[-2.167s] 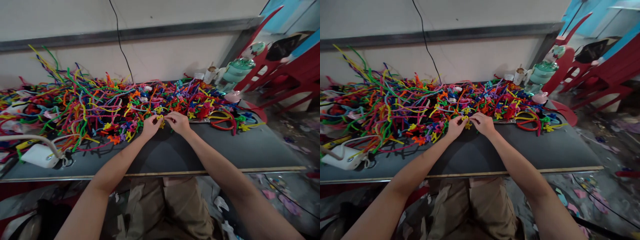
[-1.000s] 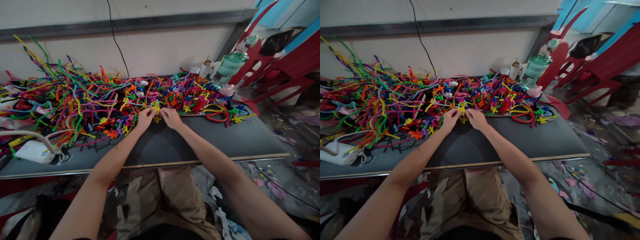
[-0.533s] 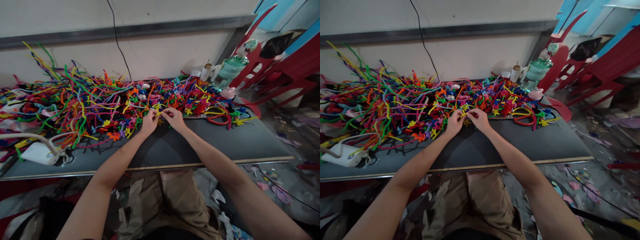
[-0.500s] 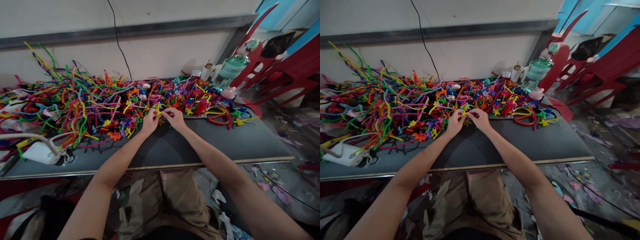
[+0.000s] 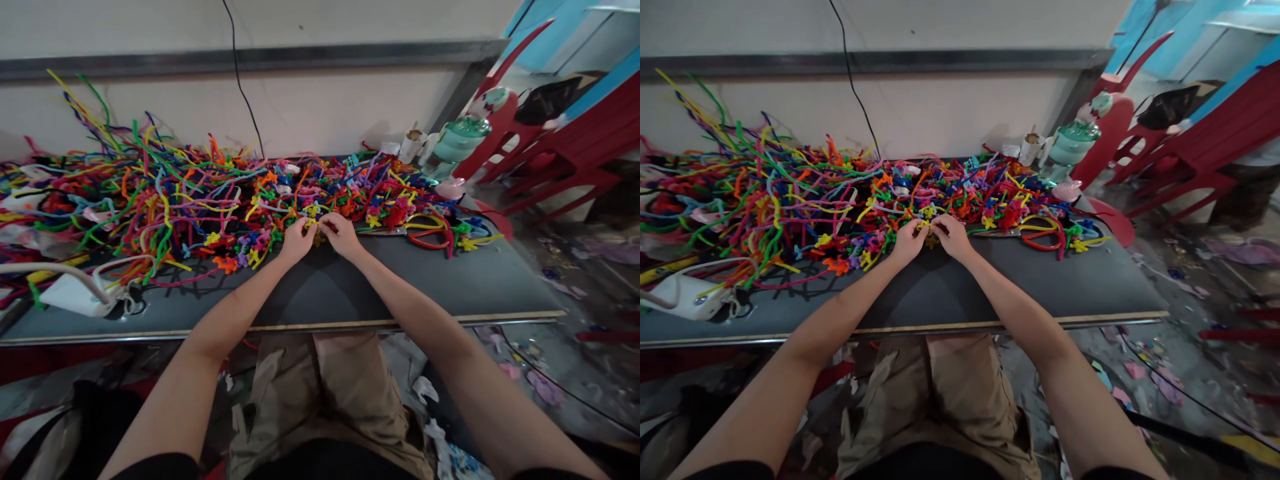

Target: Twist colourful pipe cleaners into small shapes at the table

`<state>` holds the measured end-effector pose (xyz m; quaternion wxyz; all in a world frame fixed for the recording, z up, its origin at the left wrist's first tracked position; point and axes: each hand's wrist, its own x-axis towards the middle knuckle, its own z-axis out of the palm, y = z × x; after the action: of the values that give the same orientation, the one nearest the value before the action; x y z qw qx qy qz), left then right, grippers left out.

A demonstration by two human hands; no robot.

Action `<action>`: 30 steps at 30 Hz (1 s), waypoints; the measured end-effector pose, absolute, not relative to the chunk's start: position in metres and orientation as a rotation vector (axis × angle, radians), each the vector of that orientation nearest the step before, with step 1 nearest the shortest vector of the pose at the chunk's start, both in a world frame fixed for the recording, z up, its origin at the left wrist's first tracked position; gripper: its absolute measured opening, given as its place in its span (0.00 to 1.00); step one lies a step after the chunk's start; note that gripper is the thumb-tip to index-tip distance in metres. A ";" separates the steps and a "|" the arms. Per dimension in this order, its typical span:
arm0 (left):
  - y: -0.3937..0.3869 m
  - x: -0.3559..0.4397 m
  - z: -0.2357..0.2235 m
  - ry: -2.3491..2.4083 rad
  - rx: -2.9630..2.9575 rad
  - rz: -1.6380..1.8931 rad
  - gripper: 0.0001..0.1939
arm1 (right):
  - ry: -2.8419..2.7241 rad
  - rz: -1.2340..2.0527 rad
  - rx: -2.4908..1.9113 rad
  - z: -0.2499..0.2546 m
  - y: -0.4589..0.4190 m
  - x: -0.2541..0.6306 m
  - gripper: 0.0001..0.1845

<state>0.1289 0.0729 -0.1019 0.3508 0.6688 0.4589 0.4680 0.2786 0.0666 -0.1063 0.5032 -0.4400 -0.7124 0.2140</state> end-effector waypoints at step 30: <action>0.077 0.124 -0.108 1.078 1.539 1.241 0.15 | -1.494 0.655 -1.161 -0.103 0.060 0.278 0.12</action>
<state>0.1241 0.0768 -0.1080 0.4305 0.6169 0.4322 0.4974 0.2783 0.0599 -0.1032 0.5394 -0.4884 -0.6281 0.2756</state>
